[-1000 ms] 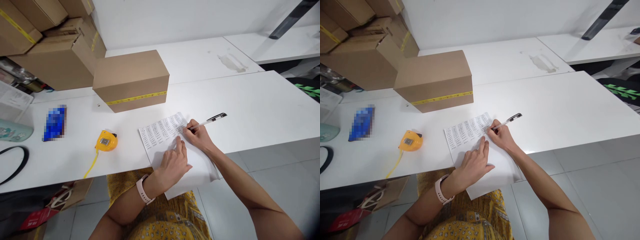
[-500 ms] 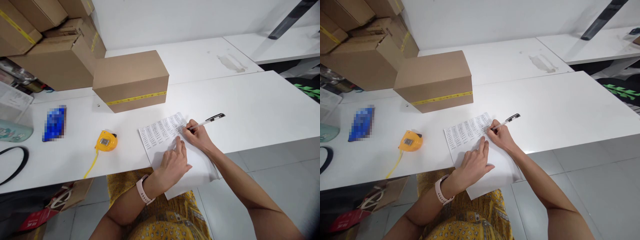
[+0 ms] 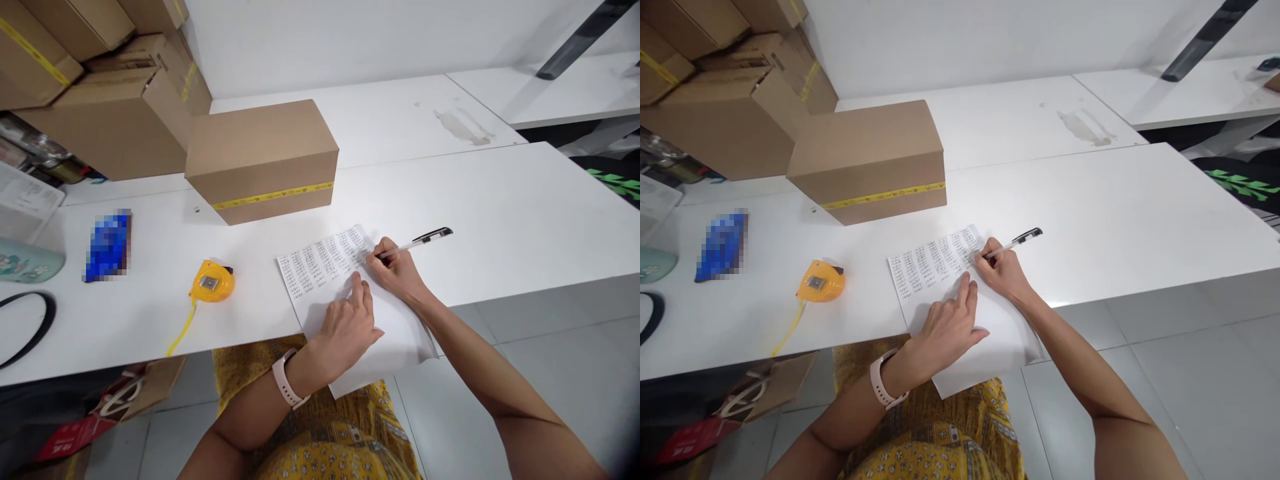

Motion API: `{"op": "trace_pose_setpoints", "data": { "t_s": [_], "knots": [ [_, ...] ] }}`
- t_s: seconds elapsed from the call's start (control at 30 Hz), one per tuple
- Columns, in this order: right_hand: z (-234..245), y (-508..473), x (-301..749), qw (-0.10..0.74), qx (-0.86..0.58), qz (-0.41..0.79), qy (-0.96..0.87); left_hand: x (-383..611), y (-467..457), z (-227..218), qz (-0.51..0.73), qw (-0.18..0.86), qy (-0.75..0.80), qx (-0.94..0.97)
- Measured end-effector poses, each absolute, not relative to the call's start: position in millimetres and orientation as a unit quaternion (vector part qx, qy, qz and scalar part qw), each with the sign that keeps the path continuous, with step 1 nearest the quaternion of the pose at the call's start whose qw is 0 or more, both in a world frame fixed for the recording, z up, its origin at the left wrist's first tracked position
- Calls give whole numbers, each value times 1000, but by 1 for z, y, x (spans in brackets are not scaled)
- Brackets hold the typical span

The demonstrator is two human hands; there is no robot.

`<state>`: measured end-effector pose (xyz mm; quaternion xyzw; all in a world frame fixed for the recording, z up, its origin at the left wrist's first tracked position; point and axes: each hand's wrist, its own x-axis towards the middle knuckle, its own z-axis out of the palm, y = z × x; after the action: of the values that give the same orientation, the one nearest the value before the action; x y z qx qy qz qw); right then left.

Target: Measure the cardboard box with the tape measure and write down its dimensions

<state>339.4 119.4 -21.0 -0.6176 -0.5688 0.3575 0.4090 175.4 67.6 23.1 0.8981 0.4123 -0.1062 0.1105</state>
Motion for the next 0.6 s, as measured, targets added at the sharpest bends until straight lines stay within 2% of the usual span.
{"op": "trace_pose_setpoints", "data": {
  "t_s": [0.6],
  "knots": [
    [-26, 123, 349, 418, -618, 374, -551, 177, 74, 20, -74, 102, 378, 917]
  ]
}}
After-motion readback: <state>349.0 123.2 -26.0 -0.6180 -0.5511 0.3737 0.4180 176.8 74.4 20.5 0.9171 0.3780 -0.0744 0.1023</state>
